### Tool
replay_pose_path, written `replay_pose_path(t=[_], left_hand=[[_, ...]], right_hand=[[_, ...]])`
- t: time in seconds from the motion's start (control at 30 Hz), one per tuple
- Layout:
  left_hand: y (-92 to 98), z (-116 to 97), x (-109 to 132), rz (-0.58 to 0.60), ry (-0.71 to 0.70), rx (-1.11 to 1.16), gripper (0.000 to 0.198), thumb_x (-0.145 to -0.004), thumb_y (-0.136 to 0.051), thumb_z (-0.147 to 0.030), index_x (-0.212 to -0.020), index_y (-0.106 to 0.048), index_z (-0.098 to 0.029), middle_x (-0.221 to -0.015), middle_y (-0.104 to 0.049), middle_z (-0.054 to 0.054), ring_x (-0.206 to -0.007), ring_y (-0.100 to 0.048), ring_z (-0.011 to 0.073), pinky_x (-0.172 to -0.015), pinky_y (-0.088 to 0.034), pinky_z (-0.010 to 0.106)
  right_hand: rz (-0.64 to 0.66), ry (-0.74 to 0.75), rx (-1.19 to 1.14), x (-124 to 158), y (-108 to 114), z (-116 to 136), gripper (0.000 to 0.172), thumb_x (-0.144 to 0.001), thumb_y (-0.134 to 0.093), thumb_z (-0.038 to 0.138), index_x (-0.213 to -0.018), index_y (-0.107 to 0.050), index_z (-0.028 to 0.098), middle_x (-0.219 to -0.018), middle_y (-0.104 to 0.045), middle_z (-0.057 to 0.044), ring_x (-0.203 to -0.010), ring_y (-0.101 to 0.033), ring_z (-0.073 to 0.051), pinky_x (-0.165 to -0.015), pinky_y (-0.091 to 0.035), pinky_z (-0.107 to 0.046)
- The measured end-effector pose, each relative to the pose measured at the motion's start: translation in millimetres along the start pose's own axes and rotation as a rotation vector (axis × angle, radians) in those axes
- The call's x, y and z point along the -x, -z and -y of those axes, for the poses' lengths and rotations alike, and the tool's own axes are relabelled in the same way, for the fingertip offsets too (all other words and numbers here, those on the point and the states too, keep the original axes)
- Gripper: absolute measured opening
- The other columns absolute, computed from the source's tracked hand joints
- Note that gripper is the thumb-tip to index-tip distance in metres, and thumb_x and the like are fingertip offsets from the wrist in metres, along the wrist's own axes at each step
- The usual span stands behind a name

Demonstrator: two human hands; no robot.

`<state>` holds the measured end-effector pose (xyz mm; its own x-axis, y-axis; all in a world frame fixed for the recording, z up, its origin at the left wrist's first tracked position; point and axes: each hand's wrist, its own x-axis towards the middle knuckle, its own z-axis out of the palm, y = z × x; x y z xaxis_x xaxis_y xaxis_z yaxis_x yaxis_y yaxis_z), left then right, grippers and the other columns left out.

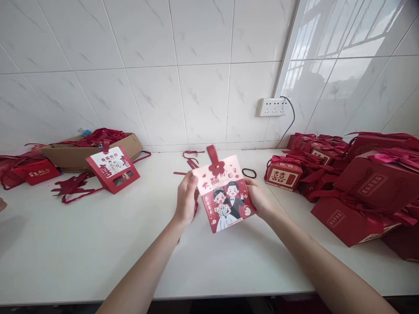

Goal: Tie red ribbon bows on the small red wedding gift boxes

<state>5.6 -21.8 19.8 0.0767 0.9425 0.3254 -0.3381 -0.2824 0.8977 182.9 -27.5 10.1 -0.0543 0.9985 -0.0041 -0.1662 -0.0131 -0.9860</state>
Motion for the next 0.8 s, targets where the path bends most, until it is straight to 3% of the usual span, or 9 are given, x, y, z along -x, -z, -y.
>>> replay_pose_path(t=[0.1, 0.2, 0.3, 0.37, 0.47, 0.6, 0.63, 0.73, 0.8], left_hand=[[-0.5, -1, 3, -0.033, -0.074, -0.209, 0.033, -0.073, -0.067, -0.05, -0.083, -0.063, -0.019, -0.074, -0.066, 0.002, -0.068, -0.061, 0.0162, -0.062, -0.047, 0.026], [-6.2, -4, 9, -0.08, -0.172, -0.456, 0.025, -0.077, -0.065, -0.043, -0.07, -0.064, -0.019, -0.066, -0.064, 0.0, -0.066, -0.059, 0.0141, -0.063, -0.045, 0.024], [-12.6, -5, 15, -0.054, -0.211, -0.521, 0.024, -0.081, -0.06, -0.041, -0.07, -0.063, -0.02, -0.068, -0.065, -0.001, -0.065, -0.059, 0.0141, -0.061, -0.045, 0.024], [-14.2, -5, 16, -0.018, -0.216, -0.52, 0.024, -0.081, -0.059, -0.041, -0.07, -0.062, -0.02, -0.068, -0.065, 0.0, -0.065, -0.06, 0.0149, -0.061, -0.045, 0.025], [-11.0, -5, 15, 0.084, -0.196, -0.495, 0.024, -0.084, -0.056, -0.041, -0.077, -0.064, -0.02, -0.074, -0.066, 0.002, -0.072, -0.062, 0.017, -0.066, -0.047, 0.027], [-4.5, 0, 14, 0.338, -0.267, -0.45, 0.037, -0.088, -0.047, -0.044, -0.112, -0.063, -0.021, -0.109, -0.061, 0.008, -0.1, -0.058, 0.0219, -0.084, -0.048, 0.032], [-3.9, 2, 15, 0.41, -0.299, -0.454, 0.044, -0.088, -0.044, -0.047, -0.12, -0.059, -0.021, -0.116, -0.057, 0.01, -0.107, -0.055, 0.0233, -0.088, -0.047, 0.034], [-5.5, 11, 20, 0.527, -0.48, -0.578, 0.055, -0.088, -0.042, -0.049, -0.133, -0.049, -0.018, -0.12, -0.048, 0.014, -0.114, -0.048, 0.0259, -0.094, -0.044, 0.038], [-7.5, 15, 21, 0.474, -0.649, -0.763, 0.052, -0.087, -0.047, -0.04, -0.133, -0.049, -0.016, -0.115, -0.048, 0.014, -0.111, -0.047, 0.025, -0.093, -0.043, 0.039]], right_hand=[[0.009, 0.096, 0.133, 4, -3, 3, 0.017, -0.068, -0.055, 0.03, -0.078, -0.062, 0.019, -0.075, -0.069, -0.002, -0.067, -0.064, -0.019, -0.059, -0.048, -0.028], [-0.042, 0.32, 0.243, 10, -3, 9, 0.023, -0.079, -0.052, 0.037, -0.086, -0.063, 0.018, -0.087, -0.068, -0.004, -0.081, -0.063, -0.019, -0.072, -0.049, -0.03], [-0.004, 0.468, 0.278, 16, -2, 14, 0.03, -0.082, -0.056, 0.044, -0.099, -0.061, 0.019, -0.093, -0.066, -0.005, -0.087, -0.062, -0.018, -0.075, -0.05, -0.03], [0.014, 0.52, 0.319, 16, -2, 14, 0.028, -0.081, -0.061, 0.045, -0.093, -0.06, 0.019, -0.087, -0.064, -0.004, -0.08, -0.062, -0.017, -0.072, -0.051, -0.029], [-0.018, 0.568, 0.374, 10, -4, 6, 0.027, -0.082, -0.06, 0.046, -0.084, -0.055, 0.019, -0.08, -0.061, -0.003, -0.075, -0.061, -0.016, -0.073, -0.052, -0.032], [-0.32, 0.702, 0.496, 4, -5, -4, 0.046, -0.076, -0.063, 0.054, -0.103, -0.05, 0.019, -0.109, -0.055, -0.011, -0.107, -0.053, -0.025, -0.092, -0.046, -0.044], [-0.329, 0.687, 0.536, 5, -5, -4, 0.045, -0.076, -0.06, 0.057, -0.1, -0.052, 0.019, -0.109, -0.055, -0.012, -0.108, -0.052, -0.026, -0.092, -0.045, -0.044], [-0.021, 0.433, 0.473, 9, 0, 0, 0.054, -0.085, -0.034, 0.067, -0.077, -0.056, 0.018, -0.082, -0.06, -0.008, -0.08, -0.06, -0.022, -0.071, -0.051, -0.037], [0.227, 0.273, 0.31, 11, 5, 3, 0.067, -0.084, -0.02, 0.073, -0.072, -0.057, 0.018, -0.068, -0.06, -0.006, -0.063, -0.059, -0.019, -0.057, -0.049, -0.032]])
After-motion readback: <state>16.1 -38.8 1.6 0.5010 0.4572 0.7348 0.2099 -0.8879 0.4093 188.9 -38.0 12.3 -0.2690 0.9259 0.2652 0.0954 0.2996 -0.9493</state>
